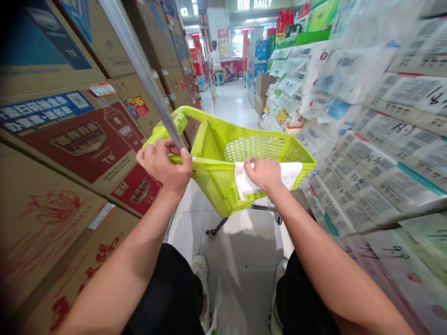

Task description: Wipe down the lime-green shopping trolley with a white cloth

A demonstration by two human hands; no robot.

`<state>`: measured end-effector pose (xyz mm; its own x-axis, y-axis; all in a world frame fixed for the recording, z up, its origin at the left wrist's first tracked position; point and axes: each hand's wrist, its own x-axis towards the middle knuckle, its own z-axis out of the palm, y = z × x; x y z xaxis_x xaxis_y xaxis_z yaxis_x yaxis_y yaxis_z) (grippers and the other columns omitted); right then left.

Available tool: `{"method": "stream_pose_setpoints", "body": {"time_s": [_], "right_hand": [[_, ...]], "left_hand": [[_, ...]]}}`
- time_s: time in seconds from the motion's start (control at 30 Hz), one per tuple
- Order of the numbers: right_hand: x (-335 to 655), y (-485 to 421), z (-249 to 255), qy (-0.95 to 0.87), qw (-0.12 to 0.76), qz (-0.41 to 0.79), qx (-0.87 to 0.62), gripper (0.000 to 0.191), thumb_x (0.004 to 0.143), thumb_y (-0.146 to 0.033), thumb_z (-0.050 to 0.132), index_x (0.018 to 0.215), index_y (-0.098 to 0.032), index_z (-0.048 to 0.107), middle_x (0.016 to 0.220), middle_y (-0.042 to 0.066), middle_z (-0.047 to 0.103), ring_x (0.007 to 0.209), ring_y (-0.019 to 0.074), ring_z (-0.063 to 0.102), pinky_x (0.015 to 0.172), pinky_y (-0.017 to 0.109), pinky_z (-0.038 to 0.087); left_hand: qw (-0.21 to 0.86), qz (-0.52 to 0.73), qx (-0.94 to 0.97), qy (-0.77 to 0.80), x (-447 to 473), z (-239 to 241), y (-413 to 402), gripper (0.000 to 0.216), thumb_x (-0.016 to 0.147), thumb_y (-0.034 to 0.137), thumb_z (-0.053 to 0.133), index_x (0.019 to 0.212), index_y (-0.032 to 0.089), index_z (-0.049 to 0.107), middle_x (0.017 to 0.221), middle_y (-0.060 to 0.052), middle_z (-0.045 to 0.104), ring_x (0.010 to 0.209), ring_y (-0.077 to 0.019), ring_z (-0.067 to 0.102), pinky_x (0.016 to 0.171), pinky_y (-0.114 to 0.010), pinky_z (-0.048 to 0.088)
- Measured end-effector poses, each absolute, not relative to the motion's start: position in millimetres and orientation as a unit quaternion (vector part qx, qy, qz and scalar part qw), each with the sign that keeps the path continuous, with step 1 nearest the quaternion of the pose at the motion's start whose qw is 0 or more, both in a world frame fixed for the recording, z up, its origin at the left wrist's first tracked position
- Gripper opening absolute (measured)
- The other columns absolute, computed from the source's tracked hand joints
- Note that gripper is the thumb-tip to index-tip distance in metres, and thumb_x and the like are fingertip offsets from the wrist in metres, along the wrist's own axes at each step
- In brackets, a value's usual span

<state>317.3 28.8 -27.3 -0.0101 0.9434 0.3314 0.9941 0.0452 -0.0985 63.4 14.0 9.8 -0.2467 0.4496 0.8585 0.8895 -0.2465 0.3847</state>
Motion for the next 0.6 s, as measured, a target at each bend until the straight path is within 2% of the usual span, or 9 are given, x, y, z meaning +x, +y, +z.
{"method": "stream_pose_setpoints", "body": {"time_s": [0.13, 0.23, 0.43, 0.6], "right_hand": [[261, 13, -12, -0.756, 0.243, -0.074, -0.603, 0.053, 0.106, -0.040, 0.028, 0.091, -0.020, 0.075, 0.092, 0.010, 0.078, 0.082, 0.0243, 0.068, 0.070, 0.034, 0.030], [250, 13, -9, -0.771, 0.266, -0.074, -0.574, 0.050, 0.107, -0.041, 0.030, 0.089, -0.020, 0.072, 0.093, 0.009, 0.078, 0.084, 0.0237, 0.066, 0.074, 0.034, 0.030], [315, 35, -33, -0.737, 0.219, -0.110, -0.629, 0.058, 0.106, -0.050, 0.030, 0.092, -0.018, 0.076, 0.099, 0.014, 0.078, 0.097, 0.0281, 0.067, 0.087, 0.037, 0.033], [401, 51, -55, -0.646, 0.152, -0.109, -0.740, 0.061, 0.104, -0.048, 0.030, 0.102, -0.012, 0.080, 0.101, 0.021, 0.077, 0.096, 0.0317, 0.069, 0.078, 0.037, 0.037]], "left_hand": [[0.218, -0.516, -0.589, -0.583, 72, 13, 7, 0.023, 0.082, 0.042, 0.065, 0.097, 0.025, 0.063, 0.076, -0.002, 0.066, 0.091, -0.0285, 0.059, 0.107, -0.050, 0.031], [0.220, -0.490, -0.613, -0.579, 69, 18, 6, 0.026, 0.080, 0.044, 0.067, 0.097, 0.024, 0.063, 0.077, -0.003, 0.066, 0.090, -0.0283, 0.060, 0.102, -0.048, 0.032], [0.217, -0.459, -0.621, -0.597, 47, 24, 20, 0.022, 0.080, 0.041, 0.066, 0.091, 0.023, 0.063, 0.080, -0.005, 0.064, 0.093, -0.0300, 0.059, 0.100, -0.048, 0.032], [0.205, -0.471, -0.599, -0.615, 35, 22, 29, 0.020, 0.082, 0.040, 0.063, 0.090, 0.022, 0.062, 0.083, -0.006, 0.063, 0.100, -0.0320, 0.058, 0.105, -0.051, 0.029]]}}
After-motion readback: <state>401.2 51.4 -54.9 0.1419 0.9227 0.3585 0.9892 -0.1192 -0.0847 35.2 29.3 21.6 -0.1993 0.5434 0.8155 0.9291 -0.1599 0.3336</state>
